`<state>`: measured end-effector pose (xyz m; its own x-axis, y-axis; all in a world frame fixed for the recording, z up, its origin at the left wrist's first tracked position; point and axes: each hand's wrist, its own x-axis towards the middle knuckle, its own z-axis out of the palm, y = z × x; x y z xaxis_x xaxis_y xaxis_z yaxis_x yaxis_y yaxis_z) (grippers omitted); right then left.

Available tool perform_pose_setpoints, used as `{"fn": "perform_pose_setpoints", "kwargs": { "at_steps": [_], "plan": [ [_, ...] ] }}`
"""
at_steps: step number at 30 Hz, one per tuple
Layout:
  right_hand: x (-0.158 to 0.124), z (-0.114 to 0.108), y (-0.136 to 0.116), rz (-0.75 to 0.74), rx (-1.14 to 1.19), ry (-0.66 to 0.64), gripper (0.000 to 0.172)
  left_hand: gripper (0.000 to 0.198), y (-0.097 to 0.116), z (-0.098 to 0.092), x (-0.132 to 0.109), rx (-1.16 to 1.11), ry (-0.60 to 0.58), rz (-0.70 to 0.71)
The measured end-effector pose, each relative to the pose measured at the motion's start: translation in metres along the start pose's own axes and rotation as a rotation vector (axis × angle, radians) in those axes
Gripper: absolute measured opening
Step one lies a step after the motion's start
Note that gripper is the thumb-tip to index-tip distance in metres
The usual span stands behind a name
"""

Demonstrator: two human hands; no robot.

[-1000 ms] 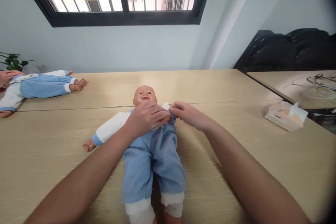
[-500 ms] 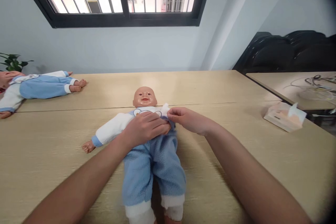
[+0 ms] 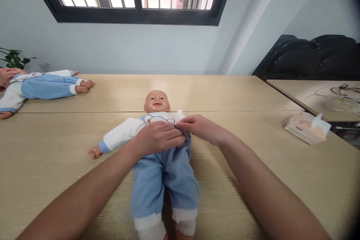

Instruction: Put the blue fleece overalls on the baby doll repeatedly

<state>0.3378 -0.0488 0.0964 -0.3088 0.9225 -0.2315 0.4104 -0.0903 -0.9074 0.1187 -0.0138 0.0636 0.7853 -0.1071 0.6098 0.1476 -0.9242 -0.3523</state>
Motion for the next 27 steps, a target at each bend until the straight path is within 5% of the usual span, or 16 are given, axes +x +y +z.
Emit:
{"fn": "perform_pose_setpoints", "kwargs": {
  "at_steps": [6,16,27],
  "plan": [
    [-0.003,-0.006,-0.001,0.058,0.026,-0.074,0.049,0.012,0.001,0.003,-0.002,-0.025,-0.006,0.021],
    [-0.008,-0.014,-0.004,0.057,-0.245,-0.179,0.057,0.013,0.018,0.001,0.005,-0.099,0.04,0.102],
    [0.011,-0.018,0.025,0.342,0.334,-0.327,0.038,0.012,0.02,0.002,0.007,-0.109,0.033,0.111]
  ]
}}
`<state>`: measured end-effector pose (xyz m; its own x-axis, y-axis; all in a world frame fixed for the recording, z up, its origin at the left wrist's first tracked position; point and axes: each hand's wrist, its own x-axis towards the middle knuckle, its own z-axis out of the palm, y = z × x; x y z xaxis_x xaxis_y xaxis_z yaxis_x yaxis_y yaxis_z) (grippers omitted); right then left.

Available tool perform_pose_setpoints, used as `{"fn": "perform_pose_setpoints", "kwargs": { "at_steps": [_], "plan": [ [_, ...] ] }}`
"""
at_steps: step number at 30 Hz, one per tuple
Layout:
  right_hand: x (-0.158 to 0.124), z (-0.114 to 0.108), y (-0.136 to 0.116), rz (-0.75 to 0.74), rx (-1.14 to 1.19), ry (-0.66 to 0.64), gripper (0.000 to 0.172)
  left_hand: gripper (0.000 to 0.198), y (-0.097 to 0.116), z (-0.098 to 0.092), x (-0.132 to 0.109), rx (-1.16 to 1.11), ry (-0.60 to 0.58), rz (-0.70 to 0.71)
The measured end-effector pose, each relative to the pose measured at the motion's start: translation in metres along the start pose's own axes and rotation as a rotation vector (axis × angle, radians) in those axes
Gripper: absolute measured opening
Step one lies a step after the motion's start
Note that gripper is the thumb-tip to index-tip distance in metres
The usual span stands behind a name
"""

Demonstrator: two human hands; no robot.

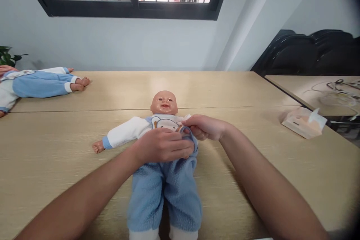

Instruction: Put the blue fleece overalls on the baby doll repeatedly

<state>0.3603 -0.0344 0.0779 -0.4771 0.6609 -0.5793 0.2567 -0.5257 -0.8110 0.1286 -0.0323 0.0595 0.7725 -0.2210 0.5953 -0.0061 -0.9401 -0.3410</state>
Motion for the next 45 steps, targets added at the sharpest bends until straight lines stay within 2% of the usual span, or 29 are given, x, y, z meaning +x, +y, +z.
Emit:
{"fn": "perform_pose_setpoints", "kwargs": {
  "at_steps": [5,8,10,12,14,17,20,22,23,24,28,31,37,45],
  "plan": [
    [-0.001,-0.002,0.003,0.061,-0.038,-0.03,0.027,0.012,0.0,-0.001,0.002,-0.007,-0.009,-0.005],
    [-0.009,-0.001,-0.002,-0.007,-0.231,-0.037,0.018,0.012,0.001,0.0,0.001,-0.021,-0.018,-0.013],
    [-0.015,0.004,-0.007,-0.093,-0.441,-0.008,0.014,0.013,0.001,0.001,0.0,-0.03,-0.025,-0.016],
    [-0.02,0.014,-0.012,-0.179,-0.689,0.115,0.011,0.013,0.001,0.002,-0.001,-0.028,-0.031,-0.022],
    [-0.023,0.026,-0.015,-0.221,-0.932,0.347,0.013,0.013,0.002,0.002,-0.001,-0.011,-0.034,-0.029],
    [-0.022,0.045,-0.013,-0.188,-1.193,0.706,0.016,0.013,0.001,0.0,0.001,0.018,-0.011,-0.029],
    [-0.022,0.057,-0.011,-0.156,-1.279,0.93,0.017,0.011,0.0,-0.006,0.004,0.028,0.021,-0.057],
    [-0.025,0.059,-0.014,-0.166,-1.207,0.988,0.019,0.008,-0.001,-0.009,0.004,0.027,0.045,-0.09],
    [-0.027,0.058,-0.016,-0.187,-1.12,0.95,0.019,0.007,-0.002,-0.011,0.004,0.026,0.058,-0.101],
    [-0.029,0.055,-0.019,-0.216,-0.997,0.856,0.019,0.008,-0.002,-0.011,0.004,0.027,0.067,-0.109],
    [-0.033,0.031,-0.025,-0.252,-0.315,0.309,0.022,0.011,-0.003,-0.01,0.002,0.023,0.097,-0.125],
    [-0.033,0.011,-0.021,-0.198,-0.048,0.133,0.036,0.011,-0.003,-0.006,0.0,0.031,0.1,-0.144],
    [-0.039,-0.018,-0.008,-0.138,-0.14,-0.03,0.041,0.014,-0.003,-0.001,-0.004,0.076,0.067,-0.245],
    [-0.032,-0.054,0.016,-0.117,-0.199,-0.136,0.041,0.018,-0.005,0.005,-0.007,0.01,0.086,-0.318]
  ]
}}
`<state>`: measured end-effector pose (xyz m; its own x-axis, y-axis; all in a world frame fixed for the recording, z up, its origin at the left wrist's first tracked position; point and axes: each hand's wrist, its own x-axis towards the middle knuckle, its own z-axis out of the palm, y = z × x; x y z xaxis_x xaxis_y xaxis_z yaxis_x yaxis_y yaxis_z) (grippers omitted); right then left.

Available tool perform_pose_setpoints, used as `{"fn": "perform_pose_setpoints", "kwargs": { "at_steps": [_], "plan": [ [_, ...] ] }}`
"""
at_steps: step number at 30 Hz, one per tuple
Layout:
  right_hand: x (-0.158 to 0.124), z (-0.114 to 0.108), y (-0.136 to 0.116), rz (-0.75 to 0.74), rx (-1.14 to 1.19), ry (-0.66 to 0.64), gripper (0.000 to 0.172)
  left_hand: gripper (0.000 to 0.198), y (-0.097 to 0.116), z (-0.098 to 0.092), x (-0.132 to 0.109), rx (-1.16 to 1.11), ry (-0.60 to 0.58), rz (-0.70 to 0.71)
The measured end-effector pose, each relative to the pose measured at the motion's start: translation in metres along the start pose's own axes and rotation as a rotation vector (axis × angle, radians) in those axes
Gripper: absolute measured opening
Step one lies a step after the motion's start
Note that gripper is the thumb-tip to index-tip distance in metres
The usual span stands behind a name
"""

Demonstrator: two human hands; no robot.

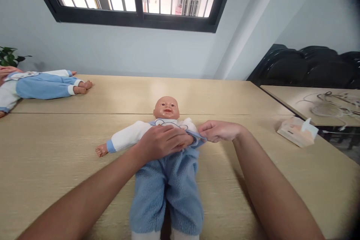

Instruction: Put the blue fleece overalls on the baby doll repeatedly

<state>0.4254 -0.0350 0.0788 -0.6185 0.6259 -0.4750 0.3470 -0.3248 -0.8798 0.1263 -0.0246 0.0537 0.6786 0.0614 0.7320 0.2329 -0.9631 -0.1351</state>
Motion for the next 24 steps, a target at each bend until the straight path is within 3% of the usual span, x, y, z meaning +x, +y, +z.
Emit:
{"fn": "perform_pose_setpoints", "kwargs": {
  "at_steps": [6,14,19,24],
  "plan": [
    [0.009,-0.004,0.011,-0.166,0.111,0.13,0.042,0.024,-0.002,0.001,0.003,-0.047,-0.135,-0.02],
    [0.025,0.004,0.011,-0.265,0.206,0.28,0.046,0.02,0.001,-0.008,0.009,-0.206,-0.109,-0.018],
    [0.046,0.009,0.02,-0.318,0.298,0.377,0.051,0.026,0.002,-0.022,0.014,-0.457,-0.183,-0.033],
    [0.063,0.018,0.019,-0.422,0.28,0.477,0.049,0.024,0.007,-0.019,0.018,-0.437,-0.23,0.016]
  ]
}}
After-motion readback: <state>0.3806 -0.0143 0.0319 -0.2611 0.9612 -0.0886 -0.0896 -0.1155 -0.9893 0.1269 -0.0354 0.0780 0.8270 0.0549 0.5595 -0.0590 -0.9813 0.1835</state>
